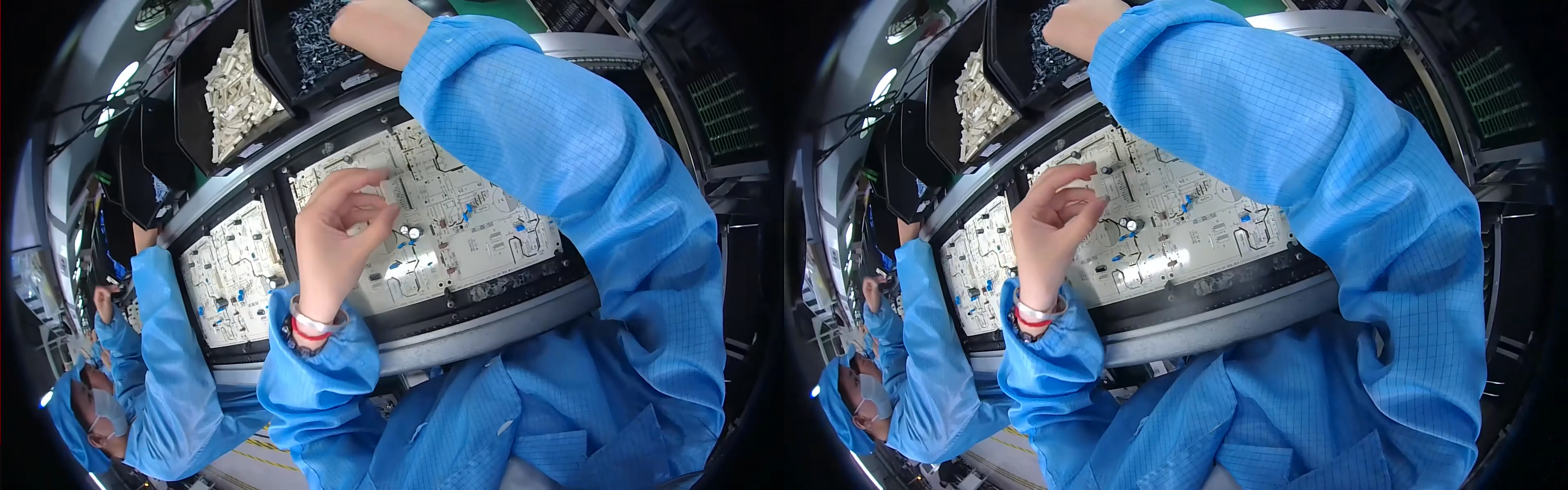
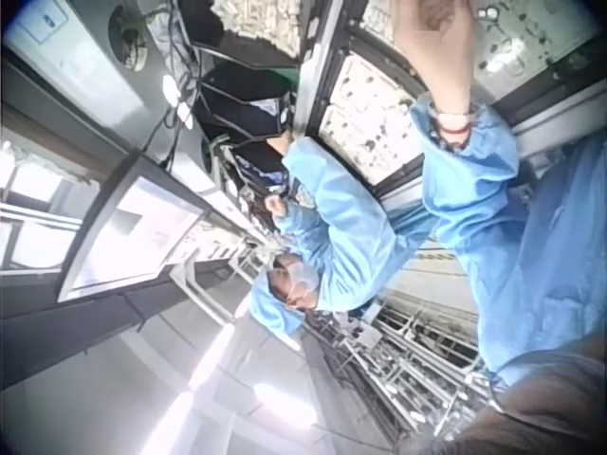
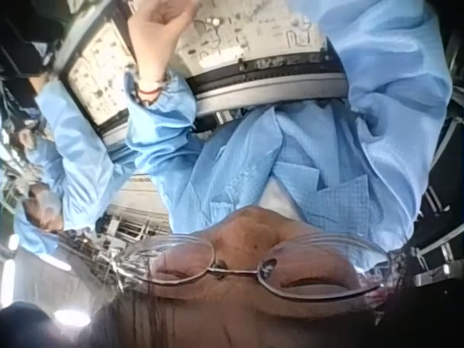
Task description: The person places small electronic components by hand onto a printed circuit board at an assembly station.
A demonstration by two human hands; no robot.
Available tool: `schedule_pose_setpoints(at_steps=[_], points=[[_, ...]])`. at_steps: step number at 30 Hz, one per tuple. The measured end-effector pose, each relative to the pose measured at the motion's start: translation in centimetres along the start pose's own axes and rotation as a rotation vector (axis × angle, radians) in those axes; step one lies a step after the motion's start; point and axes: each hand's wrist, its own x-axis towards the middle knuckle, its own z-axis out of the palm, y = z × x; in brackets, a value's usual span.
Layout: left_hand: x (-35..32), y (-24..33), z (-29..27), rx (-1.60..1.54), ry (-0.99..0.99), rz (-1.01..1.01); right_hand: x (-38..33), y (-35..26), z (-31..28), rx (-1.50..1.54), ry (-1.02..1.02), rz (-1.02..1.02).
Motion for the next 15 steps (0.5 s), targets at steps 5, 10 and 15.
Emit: schedule_pose_setpoints(at_steps=[5, 10, 15], points=[[1.6, -1.8, 0.9, 0.617, -0.003, 0.292, -1.5, 1.5, 0.0, 0.294, 0.537, -0.147], [0.7, -2.2, 0.1, 0.718, 0.017, 0.303, -3.3, 0.7, -5.6, 0.306, 0.304, -0.139], [1.2, -1.8, 0.9, 0.792, 0.015, 0.317, -6.4, 2.5, -8.7, 0.326, 0.287, -0.127]])
